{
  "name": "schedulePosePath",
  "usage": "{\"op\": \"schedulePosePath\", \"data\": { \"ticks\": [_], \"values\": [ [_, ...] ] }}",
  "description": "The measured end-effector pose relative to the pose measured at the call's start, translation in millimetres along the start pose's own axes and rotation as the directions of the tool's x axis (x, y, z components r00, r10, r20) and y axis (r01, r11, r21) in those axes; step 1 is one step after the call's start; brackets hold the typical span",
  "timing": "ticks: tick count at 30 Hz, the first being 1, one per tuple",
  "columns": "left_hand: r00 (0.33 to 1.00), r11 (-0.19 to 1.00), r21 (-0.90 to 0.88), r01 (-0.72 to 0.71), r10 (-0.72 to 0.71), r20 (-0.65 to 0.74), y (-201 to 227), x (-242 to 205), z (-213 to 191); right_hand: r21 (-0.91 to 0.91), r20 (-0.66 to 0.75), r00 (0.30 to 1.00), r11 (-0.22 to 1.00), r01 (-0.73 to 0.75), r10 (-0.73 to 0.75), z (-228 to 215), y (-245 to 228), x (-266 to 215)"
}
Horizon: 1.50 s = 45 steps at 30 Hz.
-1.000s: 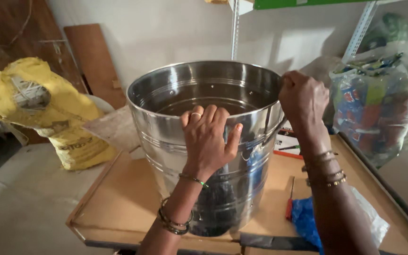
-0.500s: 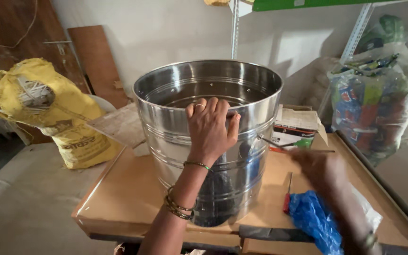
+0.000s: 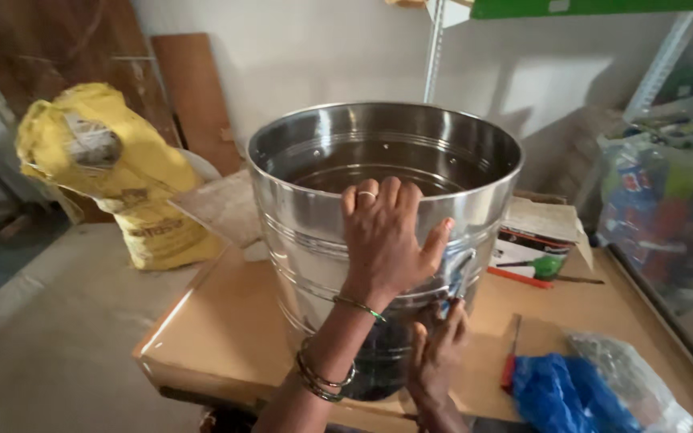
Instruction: The person uses a screwdriver to work on the rim of a large metal container, then picks up a small metal piece and inserts it into a hole on the side. They rotate the container to access different areas and continue to manipulate the metal piece with their hands.
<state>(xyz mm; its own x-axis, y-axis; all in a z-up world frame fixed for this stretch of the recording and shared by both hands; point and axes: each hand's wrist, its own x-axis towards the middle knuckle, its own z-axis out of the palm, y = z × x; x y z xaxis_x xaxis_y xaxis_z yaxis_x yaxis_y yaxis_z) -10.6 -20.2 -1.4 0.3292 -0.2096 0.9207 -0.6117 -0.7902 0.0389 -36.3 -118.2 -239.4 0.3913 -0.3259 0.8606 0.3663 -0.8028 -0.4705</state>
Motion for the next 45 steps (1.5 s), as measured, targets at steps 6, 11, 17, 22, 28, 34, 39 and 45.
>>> {"op": "schedulePosePath", "data": {
  "ticks": [6,11,17,22,28,34,39,45],
  "values": [
    [1.000,1.000,0.010,-0.024,0.024,0.006,-3,-1,1,0.074,0.217,0.963,0.981,-0.180,0.160,-44,15,15],
    [0.999,0.999,0.041,-0.034,0.036,-0.039,-3,1,1,-0.012,0.233,0.845,0.871,-0.492,0.481,-108,15,62],
    [0.998,0.999,0.033,-0.024,0.026,-0.060,-2,1,0,0.070,-0.084,0.982,0.984,-0.164,0.170,-113,57,141],
    [0.995,1.000,0.020,-0.022,0.024,-0.100,0,1,-2,0.508,0.184,0.772,0.613,-0.605,0.609,-69,121,185],
    [0.998,1.000,-0.006,-0.014,0.013,-0.066,0,-1,0,0.621,0.407,0.704,0.389,-0.680,0.582,-29,170,167],
    [1.000,1.000,0.019,-0.001,0.001,-0.022,7,2,8,0.682,0.450,0.657,0.242,-0.690,0.605,2,184,152],
    [1.000,0.998,0.064,0.008,-0.007,-0.012,8,8,15,0.521,0.428,0.617,0.378,-0.766,0.660,-21,188,140],
    [0.995,0.997,0.073,0.037,-0.044,0.089,4,10,24,0.568,0.544,0.643,0.328,-0.755,0.539,-56,157,87]
  ]
}}
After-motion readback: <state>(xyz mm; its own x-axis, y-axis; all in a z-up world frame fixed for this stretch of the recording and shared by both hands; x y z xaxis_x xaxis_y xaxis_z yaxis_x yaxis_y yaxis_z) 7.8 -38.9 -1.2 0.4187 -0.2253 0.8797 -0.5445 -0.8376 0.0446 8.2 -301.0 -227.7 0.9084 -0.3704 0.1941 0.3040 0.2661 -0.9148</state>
